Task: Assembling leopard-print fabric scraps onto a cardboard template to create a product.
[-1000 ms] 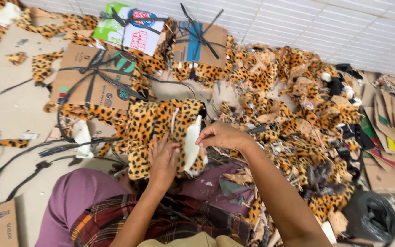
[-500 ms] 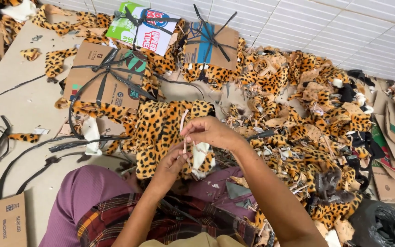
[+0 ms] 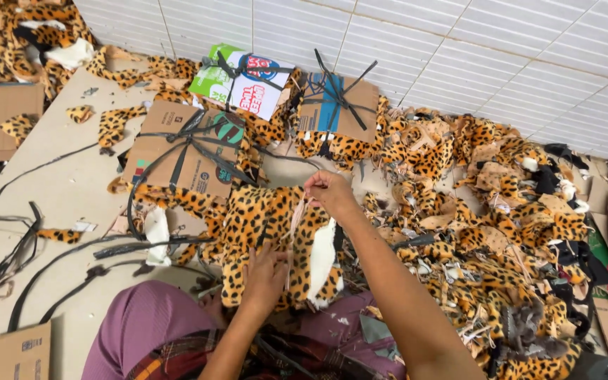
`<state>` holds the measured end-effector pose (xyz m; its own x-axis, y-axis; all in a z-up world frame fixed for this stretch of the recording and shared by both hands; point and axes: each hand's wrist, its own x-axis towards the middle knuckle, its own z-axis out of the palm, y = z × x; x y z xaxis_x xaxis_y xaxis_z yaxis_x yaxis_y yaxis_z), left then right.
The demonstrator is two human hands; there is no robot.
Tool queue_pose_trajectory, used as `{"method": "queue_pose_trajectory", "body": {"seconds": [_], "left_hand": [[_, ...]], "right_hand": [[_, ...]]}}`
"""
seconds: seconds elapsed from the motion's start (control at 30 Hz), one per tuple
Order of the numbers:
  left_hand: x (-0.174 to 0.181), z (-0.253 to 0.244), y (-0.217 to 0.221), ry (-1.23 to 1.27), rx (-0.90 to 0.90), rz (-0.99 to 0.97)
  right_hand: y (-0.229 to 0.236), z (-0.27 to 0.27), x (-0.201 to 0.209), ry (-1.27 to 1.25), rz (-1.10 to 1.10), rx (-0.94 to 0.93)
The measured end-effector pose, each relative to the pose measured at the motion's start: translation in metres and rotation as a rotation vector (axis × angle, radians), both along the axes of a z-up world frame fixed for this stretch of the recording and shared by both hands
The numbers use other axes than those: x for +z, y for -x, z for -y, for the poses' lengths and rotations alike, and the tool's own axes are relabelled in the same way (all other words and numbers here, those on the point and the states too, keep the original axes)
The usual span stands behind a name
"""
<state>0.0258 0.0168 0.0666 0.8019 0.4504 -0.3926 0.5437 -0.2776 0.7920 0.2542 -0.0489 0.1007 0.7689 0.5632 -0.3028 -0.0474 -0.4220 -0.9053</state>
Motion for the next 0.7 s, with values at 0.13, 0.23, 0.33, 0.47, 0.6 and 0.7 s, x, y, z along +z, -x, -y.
{"method": "queue_pose_trajectory", "body": {"seconds": [0.13, 0.23, 0.33, 0.47, 0.6, 0.7], "left_hand": [[-0.052, 0.001, -0.005, -0.164, -0.035, 0.002], [-0.048, -0.002, -0.008, -0.273, -0.087, -0.024], [-0.043, -0.003, -0.016, -0.349, -0.083, -0.064], [-0.037, 0.001, -0.038, -0.450, -0.078, -0.100], [-0.044, -0.014, -0.057, -0.453, -0.206, -0.269], [-0.103, -0.017, -0.064, -0.574, -0.225, -0.303]], "right_hand": [[-0.008, -0.002, -0.033, 0.042, 0.070, -0.112], [0.022, -0.005, -0.035, 0.258, 0.625, 0.049], [0.064, -0.005, -0.036, 0.810, 0.689, 0.349], [0.081, 0.003, -0.069, 0.671, 0.785, 0.395], [0.087, -0.001, -0.062, 0.731, 0.697, 0.455], [0.079, 0.003, -0.104, 0.802, 0.728, 0.455]]}}
